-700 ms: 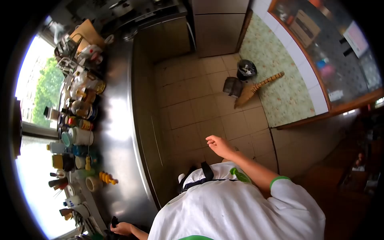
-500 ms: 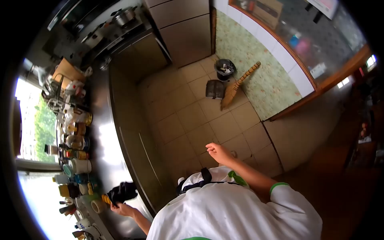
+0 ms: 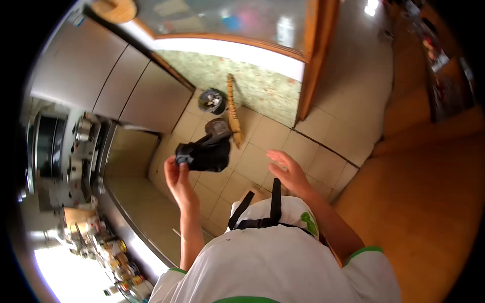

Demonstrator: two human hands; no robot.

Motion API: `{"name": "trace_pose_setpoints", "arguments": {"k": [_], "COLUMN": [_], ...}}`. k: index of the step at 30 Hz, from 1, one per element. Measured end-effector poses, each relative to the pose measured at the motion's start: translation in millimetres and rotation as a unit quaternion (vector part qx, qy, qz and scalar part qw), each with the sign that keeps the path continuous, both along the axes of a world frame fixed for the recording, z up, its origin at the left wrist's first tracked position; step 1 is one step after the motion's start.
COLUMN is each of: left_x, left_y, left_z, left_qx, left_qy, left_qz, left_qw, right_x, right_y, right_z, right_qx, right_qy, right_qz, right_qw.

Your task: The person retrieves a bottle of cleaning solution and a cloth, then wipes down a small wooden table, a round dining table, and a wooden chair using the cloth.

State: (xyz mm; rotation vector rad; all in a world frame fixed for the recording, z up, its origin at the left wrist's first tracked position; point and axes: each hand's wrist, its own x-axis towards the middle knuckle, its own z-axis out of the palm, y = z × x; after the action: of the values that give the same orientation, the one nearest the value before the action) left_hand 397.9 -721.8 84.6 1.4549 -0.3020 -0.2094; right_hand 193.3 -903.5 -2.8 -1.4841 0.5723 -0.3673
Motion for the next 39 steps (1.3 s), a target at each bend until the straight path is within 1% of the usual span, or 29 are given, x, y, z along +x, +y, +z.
{"name": "trace_pose_setpoints", "arguments": {"k": [2,3,5,6,7,8,9,10,11,12,13,14,16,17,18,20,21,22,23,24,26,28,30,32,33,36,37,38,39], "left_x": [-11,-16,-25,-34,-44,-45,-50,-52,-51,-49,-53,-54,-53,-53,-53,-52,-50,-49,-47,-45,-40,-38,-39,-49,-56,-68,-69,-69,-66], "left_y": [-50,-74,-114,-132,-148,-162,-176,-193,-209,-224,-238,-253,-275,-285,-289,-295,-296,-298,-298,-298,-298,-297,-289,-282,-280,-275,-273,-269,-265], "left_z": [2,4,8,12,15,14,20,19,16,9,11,8,-4,-19,-26,-35,-39,-41,-41,-54,-58,-65,-73,-68,-61,-55,-54,-53,-57], "left_qx": [-0.024,-0.025,-0.026,-0.028,-0.041,-0.026,-0.041,-0.046,-0.04,-0.02,-0.011,-0.013,0.082,0.076,0.093,0.138,0.152,0.164,0.181,0.207,0.247,0.237,0.258,0.262,0.255,0.239,0.244,0.25,0.264], "left_qy": [0.04,0.06,0.099,0.125,0.152,0.185,0.226,0.263,0.261,0.303,0.351,0.351,0.226,0.106,0.11,0.061,0.059,0.057,0.091,0.046,0.041,0.056,0.084,0.104,0.129,0.161,0.182,0.202,0.194], "left_qz": [-0.126,-0.173,-0.268,-0.305,-0.35,-0.397,-0.44,-0.478,-0.494,-0.502,-0.508,-0.516,-0.535,-0.546,-0.541,-0.509,-0.492,-0.474,-0.458,-0.43,-0.385,-0.334,-0.296,-0.277,-0.26,-0.249,-0.251,-0.256,-0.268], "left_qw": [0.991,0.983,0.958,0.944,0.923,0.899,0.868,0.837,0.828,0.81,0.786,0.781,0.81,0.828,0.829,0.847,0.855,0.863,0.866,0.878,0.888,0.911,0.916,0.919,0.923,0.925,0.919,0.912,0.906], "right_x": [-6,-6,-3,-6,-10,-11,-18,-20,-21,-18,-20,-20,-17,-15,-15,-12,-11,-10,-12,-16,-25,-26,-26,-27,-25,-18,-16,-14,-13], "right_y": [-6,-12,-25,-31,-37,-45,-52,-62,-71,-81,-86,-93,-106,-111,-111,-125,-129,-136,-140,-148,-167,-189,-210,-226,-232,-241,-241,-240,-236], "right_z": [7,7,9,16,20,21,26,19,10,2,33,38,38,29,28,35,35,36,36,34,33,40,43,40,44,34,37,45,49], "right_qx": [-0.098,-0.096,-0.014,-0.02,0.046,0.108,0.139,0.136,0.178,0.22,0.243,0.237,0.274,0.252,0.266,0.227,0.198,0.199,0.201,0.203,0.22,0.194,0.187,0.187,0.19,0.268,0.268,0.325,0.376], "right_qy": [0.055,0.061,-0.001,0.009,-0.047,-0.113,-0.121,-0.125,-0.148,-0.173,-0.183,-0.184,-0.134,-0.103,-0.094,-0.063,-0.028,-0.032,-0.016,0.005,0.012,0.033,0.035,0.023,0.051,0.001,0.003,-0.044,-0.096], "right_qz": [-0.03,-0.056,-0.095,-0.12,-0.162,-0.2,-0.212,-0.23,-0.231,-0.228,-0.243,-0.251,-0.274,-0.333,-0.324,-0.378,-0.386,-0.365,-0.356,-0.345,-0.292,-0.255,-0.207,-0.164,-0.152,-0.153,-0.161,-0.153,-0.149], "right_qw": [0.993,0.992,0.995,0.993,0.985,0.967,0.96,0.956,0.945,0.932,0.921,0.92,0.912,0.903,0.903,0.895,0.901,0.909,0.912,0.916,0.931,0.947,0.96,0.968,0.969,0.951,0.95,0.932,0.909]}}
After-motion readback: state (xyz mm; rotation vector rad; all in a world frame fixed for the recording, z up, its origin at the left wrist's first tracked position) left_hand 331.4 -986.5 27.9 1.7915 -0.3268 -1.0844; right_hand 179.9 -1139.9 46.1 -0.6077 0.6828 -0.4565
